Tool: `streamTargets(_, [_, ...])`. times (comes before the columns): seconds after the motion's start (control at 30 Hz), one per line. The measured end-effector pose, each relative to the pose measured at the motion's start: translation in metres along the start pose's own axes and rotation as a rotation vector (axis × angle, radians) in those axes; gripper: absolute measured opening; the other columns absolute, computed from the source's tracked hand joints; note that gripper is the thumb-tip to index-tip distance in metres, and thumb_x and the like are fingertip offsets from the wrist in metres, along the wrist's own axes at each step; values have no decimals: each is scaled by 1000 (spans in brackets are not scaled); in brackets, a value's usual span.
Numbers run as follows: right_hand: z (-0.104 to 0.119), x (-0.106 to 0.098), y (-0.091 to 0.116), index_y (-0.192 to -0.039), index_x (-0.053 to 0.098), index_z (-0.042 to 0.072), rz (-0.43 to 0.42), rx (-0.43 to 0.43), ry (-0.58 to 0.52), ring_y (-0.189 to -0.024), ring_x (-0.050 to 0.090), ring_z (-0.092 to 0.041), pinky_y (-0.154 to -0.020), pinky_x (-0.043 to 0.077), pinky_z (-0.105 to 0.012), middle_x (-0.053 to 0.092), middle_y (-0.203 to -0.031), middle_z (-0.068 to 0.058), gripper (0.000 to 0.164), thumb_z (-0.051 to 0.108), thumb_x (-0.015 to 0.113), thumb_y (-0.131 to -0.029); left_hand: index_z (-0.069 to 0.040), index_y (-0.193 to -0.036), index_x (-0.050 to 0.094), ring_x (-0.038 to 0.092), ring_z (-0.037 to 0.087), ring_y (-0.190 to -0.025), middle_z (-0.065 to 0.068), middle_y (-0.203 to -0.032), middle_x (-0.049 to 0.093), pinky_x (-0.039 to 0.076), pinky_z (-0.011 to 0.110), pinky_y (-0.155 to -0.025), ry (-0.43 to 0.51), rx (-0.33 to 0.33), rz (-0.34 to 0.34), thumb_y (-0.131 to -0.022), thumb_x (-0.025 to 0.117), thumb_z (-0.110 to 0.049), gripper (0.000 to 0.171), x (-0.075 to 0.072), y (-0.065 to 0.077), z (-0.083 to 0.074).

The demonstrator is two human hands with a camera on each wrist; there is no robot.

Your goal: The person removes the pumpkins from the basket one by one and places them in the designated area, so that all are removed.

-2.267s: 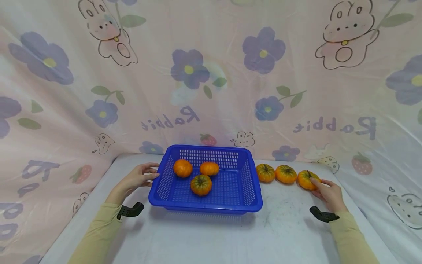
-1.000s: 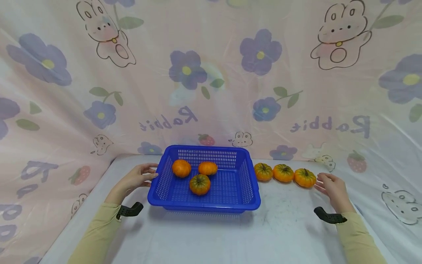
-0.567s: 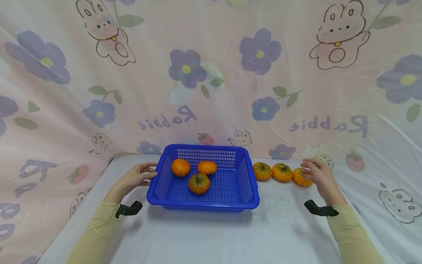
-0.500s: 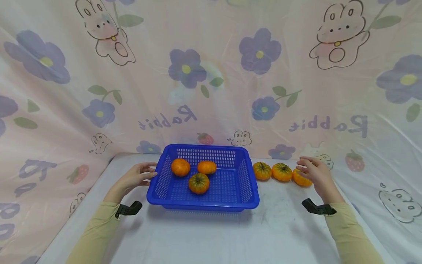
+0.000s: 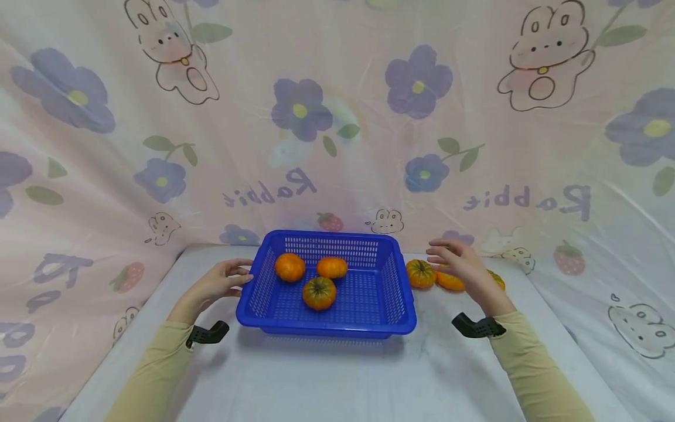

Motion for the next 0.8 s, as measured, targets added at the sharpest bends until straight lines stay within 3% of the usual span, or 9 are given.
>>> streamTargets(0.17, [10, 20, -6, -136, 41, -7, 72, -41, -31, -118, 50, -45, -94, 47, -44, 47, -131, -32, 50, 28, 48, -101, 5, -142, 35, 63, 25, -85, 23, -116, 54, 56, 36, -76, -3, 0, 2, -96, 60, -18, 57, 0, -1, -1])
streamTargets(0.47, [26, 58, -15, -137, 41, -7, 190, -37, -52, -120, 48, -44, -97, 42, -48, 45, -135, -30, 46, 22, 48, -102, 5, -141, 34, 63, 26, -85, 22, -113, 54, 56, 37, -77, -7, -2, 5, -96, 60, -17, 57, 0, -1, 0])
streamTargets(0.8, [32, 99, -23, -136, 47, -2, 344, -44, -50, -119, 51, -39, -96, 45, -45, 50, -133, -24, 44, 25, 50, -101, 5, -141, 35, 63, 25, -85, 22, -113, 55, 56, 37, -76, -14, -3, 1, -95, 61, -17, 57, 0, 0, -2])
Point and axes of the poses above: each hand's wrist, its own y-axis away from the middle knuckle, its own x-axis out of the palm, z = x × y, the point moved 3 cm from there along -y, towards the middle knuckle
